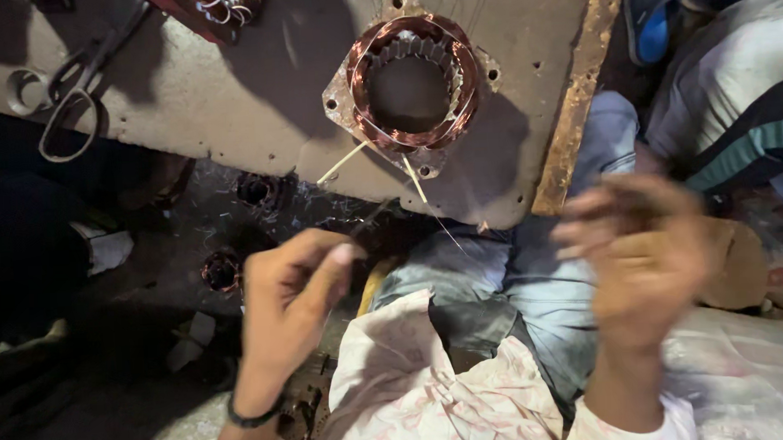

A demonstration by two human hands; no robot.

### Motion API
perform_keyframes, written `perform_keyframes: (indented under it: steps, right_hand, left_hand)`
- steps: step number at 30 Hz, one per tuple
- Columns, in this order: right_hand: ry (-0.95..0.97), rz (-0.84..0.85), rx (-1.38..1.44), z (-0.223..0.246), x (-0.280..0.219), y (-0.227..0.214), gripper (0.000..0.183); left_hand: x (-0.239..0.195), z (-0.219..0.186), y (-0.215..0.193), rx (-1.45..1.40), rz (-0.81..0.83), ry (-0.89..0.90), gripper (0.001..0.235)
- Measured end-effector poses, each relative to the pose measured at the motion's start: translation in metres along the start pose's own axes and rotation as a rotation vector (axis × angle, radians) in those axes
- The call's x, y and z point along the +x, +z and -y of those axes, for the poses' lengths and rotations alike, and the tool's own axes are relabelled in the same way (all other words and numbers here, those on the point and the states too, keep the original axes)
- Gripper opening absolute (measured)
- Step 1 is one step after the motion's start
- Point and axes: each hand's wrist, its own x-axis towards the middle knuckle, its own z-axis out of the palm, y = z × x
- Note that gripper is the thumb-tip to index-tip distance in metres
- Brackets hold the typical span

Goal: The person is rewinding electric motor stators by hand, inserting copper wire coils into the slots and securing them with wooden sticks.

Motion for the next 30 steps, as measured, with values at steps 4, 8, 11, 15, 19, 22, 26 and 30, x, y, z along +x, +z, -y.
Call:
perform_keyframes:
  steps: [4, 8, 11, 15, 19, 22, 26, 30]
  right_hand:
    - [-0.171, 0.535, -0.060, 0.029, -0.004, 0.042, 0.035]
    - [-0.272, 0.088, 0.009, 0.029, 0.019, 0.063, 0.005]
    - [-0.208, 0.043, -0.275, 0.017, 0.050, 0.042, 0.015]
    - [0.038, 0.115, -0.060, -0.008, 0.046, 0.026, 0.020]
    - [0.044, 0.113, -0.050, -0.013, 0.030, 0.016, 0.026]
    - [0.176, 0.109, -0.019, -0.008, 0.032, 0.015, 0.026]
    - [0.188, 0.111, -0.075, -0.008, 0.037, 0.020, 0.025]
    - [0.123, 0.119, -0.149, -0.009, 0.037, 0.022, 0.024]
  left_hand:
    - [-0.008, -0.042, -0.028, 0.520, -0.145, 0.214, 0.025]
    - [-0.002, -0.074, -0.021, 0.370, 0.203, 0.529, 0.033]
    - [0.026, -0.078, 0.001, 0.479, 0.379, 0.820, 0.047]
    - [0.068, -0.083, 0.041, 0.770, 0.310, 1.015, 0.057]
    - [0.098, -0.081, 0.053, 0.877, 0.271, 1.066, 0.054]
    - [0.111, -0.078, 0.055, 0.851, 0.285, 1.039, 0.039]
    - [0.117, -0.073, 0.050, 0.784, 0.333, 1.044, 0.023]
    - [0.122, -0.073, 0.044, 0.716, 0.426, 1.037, 0.019]
